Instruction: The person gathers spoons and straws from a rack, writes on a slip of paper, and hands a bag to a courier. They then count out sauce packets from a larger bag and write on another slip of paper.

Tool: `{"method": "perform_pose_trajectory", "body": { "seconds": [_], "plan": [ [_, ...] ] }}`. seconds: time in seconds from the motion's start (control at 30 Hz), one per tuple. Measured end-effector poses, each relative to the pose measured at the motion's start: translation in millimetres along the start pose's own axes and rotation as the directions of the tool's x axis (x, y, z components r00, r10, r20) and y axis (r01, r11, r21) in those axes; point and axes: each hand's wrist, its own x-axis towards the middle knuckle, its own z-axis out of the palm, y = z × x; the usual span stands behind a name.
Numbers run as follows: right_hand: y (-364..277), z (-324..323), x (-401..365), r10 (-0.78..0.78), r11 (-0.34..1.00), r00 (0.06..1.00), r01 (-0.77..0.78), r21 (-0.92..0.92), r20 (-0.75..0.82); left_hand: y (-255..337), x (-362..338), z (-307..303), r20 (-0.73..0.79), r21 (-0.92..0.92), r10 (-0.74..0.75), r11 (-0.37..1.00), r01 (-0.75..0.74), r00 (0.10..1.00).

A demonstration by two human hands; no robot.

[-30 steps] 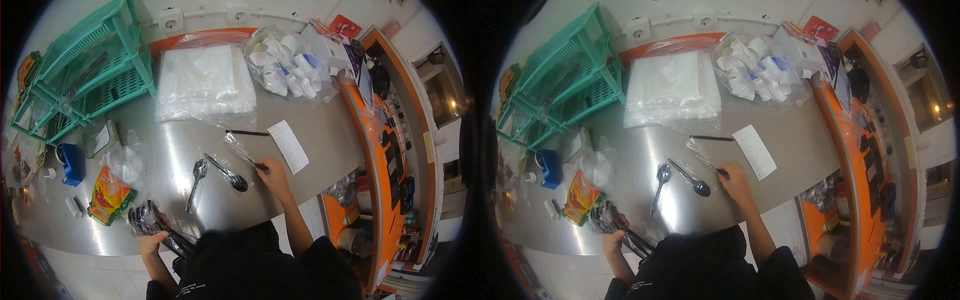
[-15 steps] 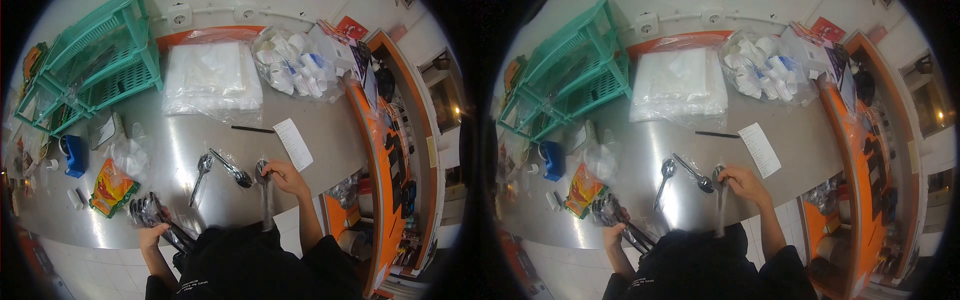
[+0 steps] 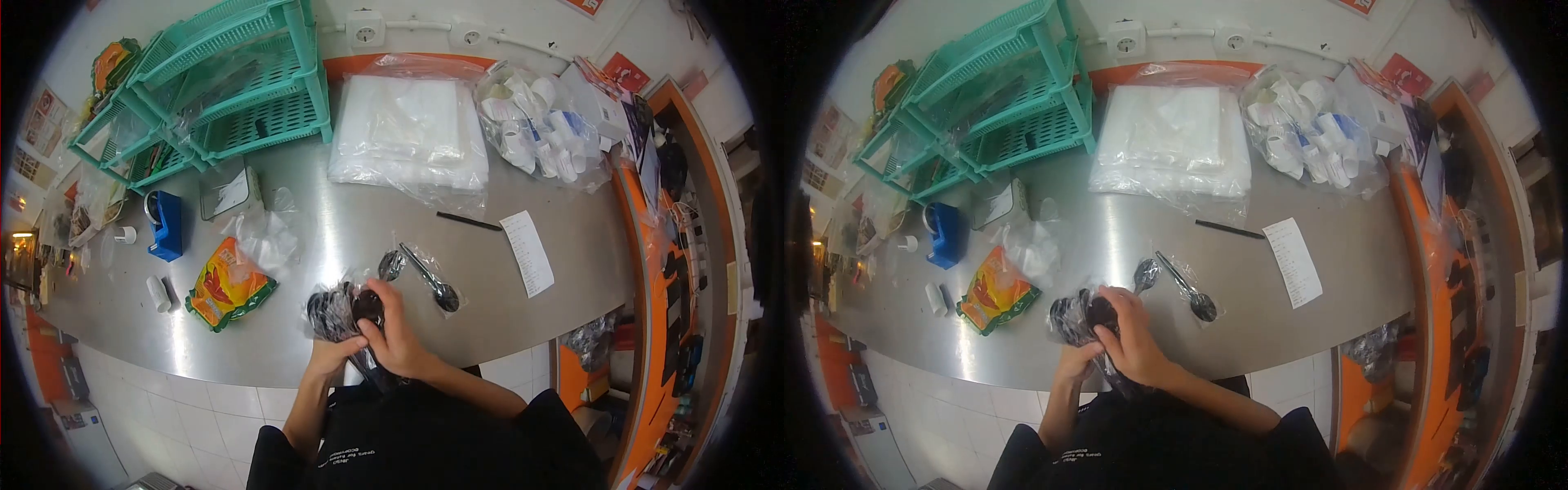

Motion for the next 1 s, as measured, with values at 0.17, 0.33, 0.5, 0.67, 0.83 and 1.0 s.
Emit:
{"method": "perform_pose_trajectory", "body": {
  "seconds": [0.17, 0.33, 0.5, 0.67, 0.83, 1.0],
  "plan": [
    [3, 4, -5, 0.072, 0.981, 0.96, -0.019, -0.195, 0.269, 2, -16, -4, -0.054, 0.013, -0.084, 0.996, 0.084, 0.995],
    [64, -10, 32, 0.201, 0.922, 0.959, -0.117, -0.369, 0.198, -3, -22, -34, -0.092, -0.147, -0.127, 0.983, 0.112, 0.988],
    [91, -12, 40, 0.279, 0.651, 0.959, -0.157, -0.742, 0.042, 20, -20, -35, -0.239, 0.022, -0.038, 0.999, 0.044, 0.97],
    [46, -62, 63, 0.276, 0.959, 0.771, -0.261, -0.111, 0.574, 48, -9, -36, -0.209, 0.284, 0.002, 0.957, 0.059, 0.978],
    [6, -49, 58, -0.263, 0.964, 0.886, 0.223, 0.145, 0.383, 24, 1, 2, 0.019, 0.083, -0.179, 0.981, 0.177, 0.984],
    [7, -42, 33, -0.387, 0.915, 0.909, 0.4, -0.06, 0.152, 12, -1, 14, 0.239, -0.214, -0.256, 0.927, 0.308, 0.937]
  ]
}}
